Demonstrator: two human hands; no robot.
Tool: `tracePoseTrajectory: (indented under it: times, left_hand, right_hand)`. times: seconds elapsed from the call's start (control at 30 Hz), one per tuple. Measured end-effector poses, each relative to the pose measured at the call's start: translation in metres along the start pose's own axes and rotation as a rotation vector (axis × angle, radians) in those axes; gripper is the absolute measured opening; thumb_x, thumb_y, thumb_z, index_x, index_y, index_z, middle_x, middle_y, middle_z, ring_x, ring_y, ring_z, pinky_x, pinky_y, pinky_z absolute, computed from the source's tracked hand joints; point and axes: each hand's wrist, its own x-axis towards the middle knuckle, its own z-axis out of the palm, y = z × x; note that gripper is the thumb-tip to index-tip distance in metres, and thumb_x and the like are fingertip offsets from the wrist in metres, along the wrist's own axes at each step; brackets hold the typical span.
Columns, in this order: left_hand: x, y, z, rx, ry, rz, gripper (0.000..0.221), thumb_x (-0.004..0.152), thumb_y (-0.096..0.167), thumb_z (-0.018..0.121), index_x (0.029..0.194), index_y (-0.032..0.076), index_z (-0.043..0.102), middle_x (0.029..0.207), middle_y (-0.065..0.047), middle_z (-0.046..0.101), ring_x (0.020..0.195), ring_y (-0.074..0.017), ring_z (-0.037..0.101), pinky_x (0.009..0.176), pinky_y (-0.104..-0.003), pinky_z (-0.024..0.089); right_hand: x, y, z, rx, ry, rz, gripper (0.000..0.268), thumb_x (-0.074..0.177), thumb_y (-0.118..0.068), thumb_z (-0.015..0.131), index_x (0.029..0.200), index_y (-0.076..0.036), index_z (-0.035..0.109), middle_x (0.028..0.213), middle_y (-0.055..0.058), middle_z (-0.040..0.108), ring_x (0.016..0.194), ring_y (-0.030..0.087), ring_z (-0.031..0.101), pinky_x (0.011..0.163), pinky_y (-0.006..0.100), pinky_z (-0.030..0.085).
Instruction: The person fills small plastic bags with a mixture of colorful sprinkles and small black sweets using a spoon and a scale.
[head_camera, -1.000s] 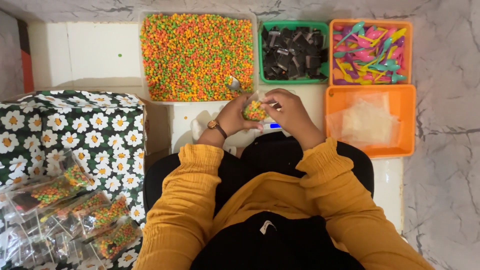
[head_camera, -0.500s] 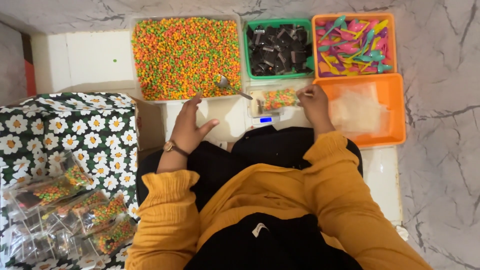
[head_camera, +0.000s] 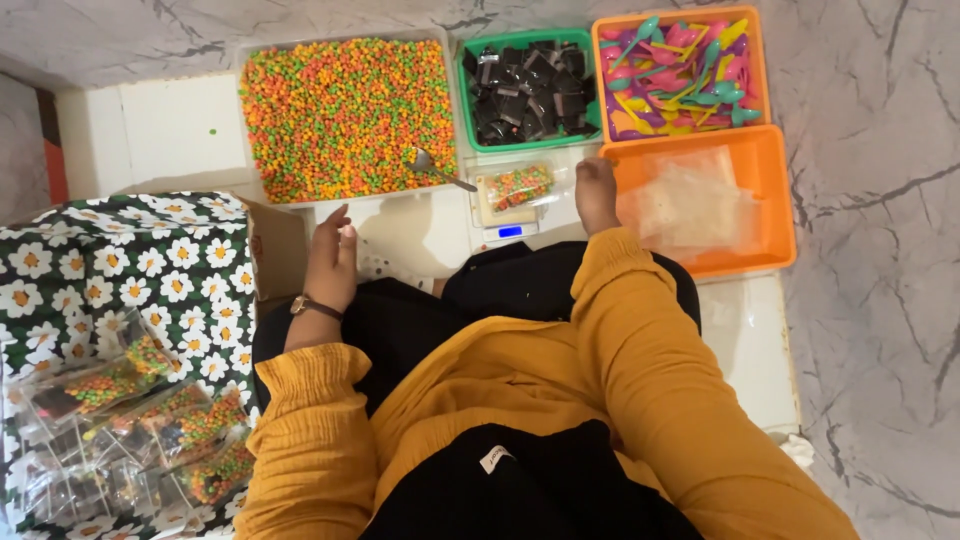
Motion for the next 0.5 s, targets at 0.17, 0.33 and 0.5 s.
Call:
tracePoseTrajectory:
  times: [0.17,0.33,0.5]
  left_hand:
    - [0.001,-0.009,0.002,-0.016,0.056,-0.015,0.042,0.114,0.033,0.039,0.147,0.012,0.054,0.127,-0.018,0.061,0.123,-0.0403,0.058,0.104,-0.051,0.048]
    - [0.001,-0.014,0.005,-0.009,0.076,-0.023,0.045,0.115,0.040,0.035,0.145,0.014,0.056,0.127,-0.016,0.062,0.124,-0.0379,0.058,0.105,-0.050,0.048]
    - [0.003,-0.016,0.008,0.029,0.087,-0.027,0.042,0.115,0.039,0.037,0.144,0.017,0.058,0.126,-0.013,0.063,0.124,-0.0349,0.058,0.104,-0.048,0.048]
  right_hand:
    - [-0.055,-0.081,-0.028,0.180,0.126,0.030,0.049,0.101,-0.026,0.057,0.142,-0.002,0.046,0.141,0.028,0.053,0.139,0.039,0.050,0.118,0.049,0.042]
    - [-0.042,-0.067,-0.024,0.265,0.147,0.093,0.047,0.100,-0.021,0.058,0.142,-0.003,0.045,0.139,0.027,0.055,0.137,0.041,0.053,0.116,0.049,0.044]
    - [-0.028,-0.047,-0.017,0.185,0.091,0.057,0.033,0.098,-0.027,0.059,0.128,-0.013,0.054,0.093,0.000,0.060,0.091,0.015,0.063,0.076,0.028,0.052]
